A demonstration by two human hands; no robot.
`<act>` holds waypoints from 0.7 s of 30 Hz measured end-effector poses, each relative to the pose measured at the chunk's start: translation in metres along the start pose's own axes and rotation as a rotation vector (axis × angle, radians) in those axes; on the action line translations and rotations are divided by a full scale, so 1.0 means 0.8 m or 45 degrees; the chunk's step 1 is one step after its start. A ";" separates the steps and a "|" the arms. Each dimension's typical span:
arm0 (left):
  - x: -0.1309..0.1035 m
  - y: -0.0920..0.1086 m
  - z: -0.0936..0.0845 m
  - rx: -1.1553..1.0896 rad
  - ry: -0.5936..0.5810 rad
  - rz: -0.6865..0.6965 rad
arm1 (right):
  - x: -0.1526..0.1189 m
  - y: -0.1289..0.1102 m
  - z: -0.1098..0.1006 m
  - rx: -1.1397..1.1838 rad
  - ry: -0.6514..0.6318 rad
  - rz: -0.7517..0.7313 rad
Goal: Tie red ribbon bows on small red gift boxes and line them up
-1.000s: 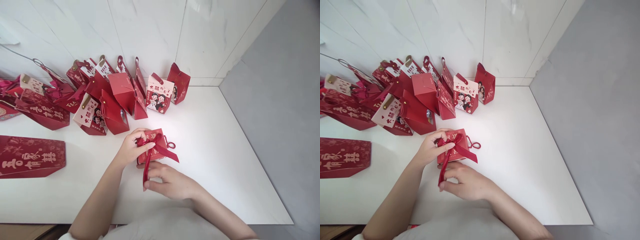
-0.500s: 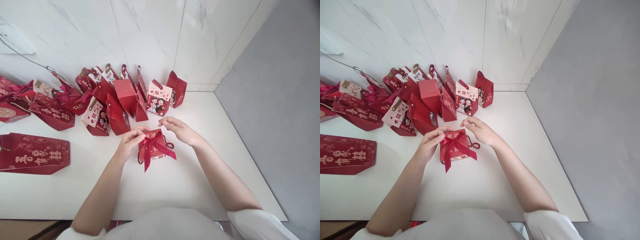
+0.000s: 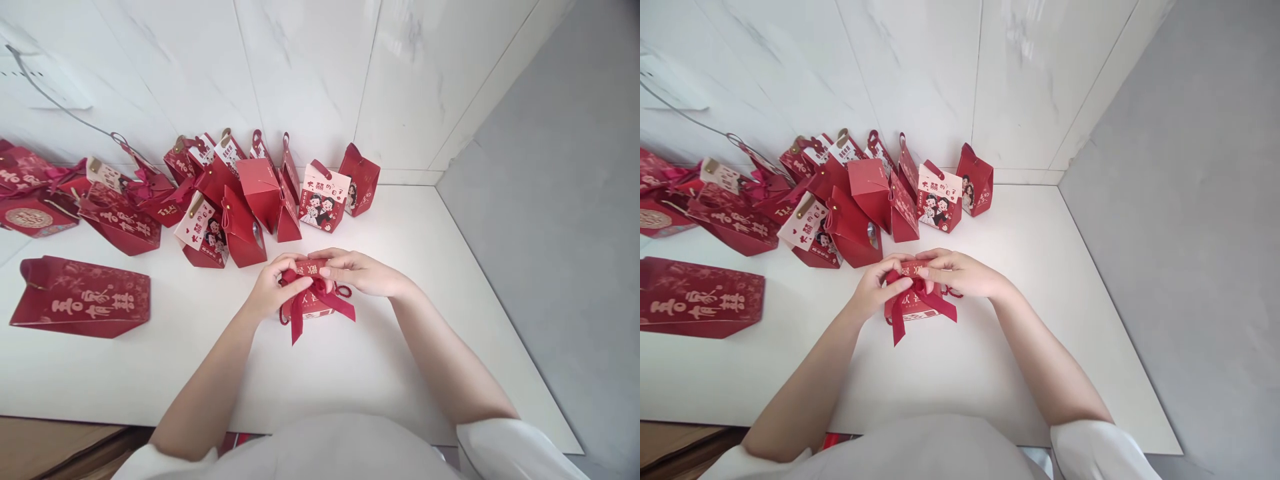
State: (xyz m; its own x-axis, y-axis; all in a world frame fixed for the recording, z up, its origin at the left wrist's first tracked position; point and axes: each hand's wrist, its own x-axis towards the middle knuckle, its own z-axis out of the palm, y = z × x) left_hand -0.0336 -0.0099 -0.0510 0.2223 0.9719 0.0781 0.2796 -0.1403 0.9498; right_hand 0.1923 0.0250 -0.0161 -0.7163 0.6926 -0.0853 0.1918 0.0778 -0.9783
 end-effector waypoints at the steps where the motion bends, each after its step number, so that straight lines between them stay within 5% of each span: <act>1: -0.001 0.002 0.002 0.027 -0.003 0.014 | -0.002 0.000 -0.001 -0.016 -0.004 0.016; 7: -0.005 0.007 0.007 -0.051 -0.019 -0.082 | -0.021 -0.002 -0.015 -0.201 0.227 -0.010; 12: -0.003 0.003 0.002 0.066 -0.045 0.007 | -0.029 -0.007 -0.014 -0.346 0.275 -0.097; 16: -0.003 0.003 0.000 0.111 -0.054 0.010 | -0.020 -0.002 -0.003 -0.363 0.356 0.085; 21: -0.005 0.007 -0.003 0.203 -0.104 0.018 | -0.013 0.001 0.006 -0.236 0.196 0.333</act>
State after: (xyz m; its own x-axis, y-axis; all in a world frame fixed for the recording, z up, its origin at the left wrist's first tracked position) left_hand -0.0350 -0.0145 -0.0455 0.3007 0.9518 0.0601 0.4187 -0.1885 0.8883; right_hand 0.1967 0.0147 -0.0171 -0.5201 0.8052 -0.2848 0.4840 0.0030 -0.8751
